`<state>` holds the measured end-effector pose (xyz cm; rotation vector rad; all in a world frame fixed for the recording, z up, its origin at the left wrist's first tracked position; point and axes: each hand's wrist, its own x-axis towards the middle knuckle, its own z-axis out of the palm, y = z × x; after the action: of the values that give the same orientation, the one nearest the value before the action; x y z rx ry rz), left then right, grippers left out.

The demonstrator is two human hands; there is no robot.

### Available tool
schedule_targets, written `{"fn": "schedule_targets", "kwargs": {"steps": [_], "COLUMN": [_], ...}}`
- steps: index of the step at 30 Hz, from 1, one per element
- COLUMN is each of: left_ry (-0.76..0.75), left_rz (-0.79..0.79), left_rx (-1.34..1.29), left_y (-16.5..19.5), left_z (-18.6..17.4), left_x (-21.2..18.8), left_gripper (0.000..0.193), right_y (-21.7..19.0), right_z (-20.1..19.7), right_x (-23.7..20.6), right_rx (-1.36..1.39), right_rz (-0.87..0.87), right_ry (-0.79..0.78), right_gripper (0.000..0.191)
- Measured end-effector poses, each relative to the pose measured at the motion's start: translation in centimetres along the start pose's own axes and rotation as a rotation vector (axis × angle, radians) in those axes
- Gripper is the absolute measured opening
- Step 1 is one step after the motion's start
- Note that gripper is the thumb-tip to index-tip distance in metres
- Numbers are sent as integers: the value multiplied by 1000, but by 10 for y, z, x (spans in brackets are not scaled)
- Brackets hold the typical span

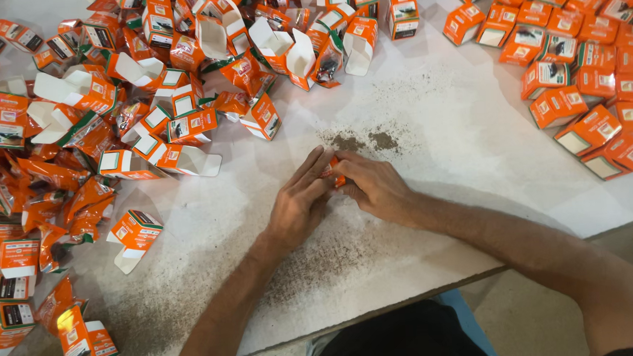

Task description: The person picks up small orange product cartons and white paper sleeves from a large pile on the table, opens a sleeve, inserts a packet into a carton, folds the carton closed, and places the finished box back onto the table, repeating this cycle continuously with both hands.

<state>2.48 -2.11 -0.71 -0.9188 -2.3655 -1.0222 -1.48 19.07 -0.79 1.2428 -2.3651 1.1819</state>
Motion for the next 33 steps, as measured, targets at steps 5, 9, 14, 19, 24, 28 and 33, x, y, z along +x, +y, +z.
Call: {"fn": "schedule_targets", "kwargs": {"steps": [5,9,14,19,24,28,33], "left_ry": [-37,-40,392,213,28,185,192], "left_rz": [86,59,-284,-232,-294,-301,-165], "left_rx": [279,332,572,517,147,224,752], "left_y": [15,4,-53,-60,-21,-67,-115], "left_z": [12,9,-34,-17,69,66,69], "left_x": [-7,-8,25,62,91,153,185], "left_gripper": [37,53,71,16,16,18,64], "right_y": [3,15,37,32,42,57,58], "right_z": [2,-7,-54,-39,-15,-29,-28], "right_x": [-4,0,6,11,9,2,2], "right_rx": [14,-97,-545,-253,-177,321,106], "right_rz": [43,97,159,131,174,526,396], "right_ry": [-38,-24,246,142,89,158,142], "right_gripper": [28,32,45,85,87,68,55]}}
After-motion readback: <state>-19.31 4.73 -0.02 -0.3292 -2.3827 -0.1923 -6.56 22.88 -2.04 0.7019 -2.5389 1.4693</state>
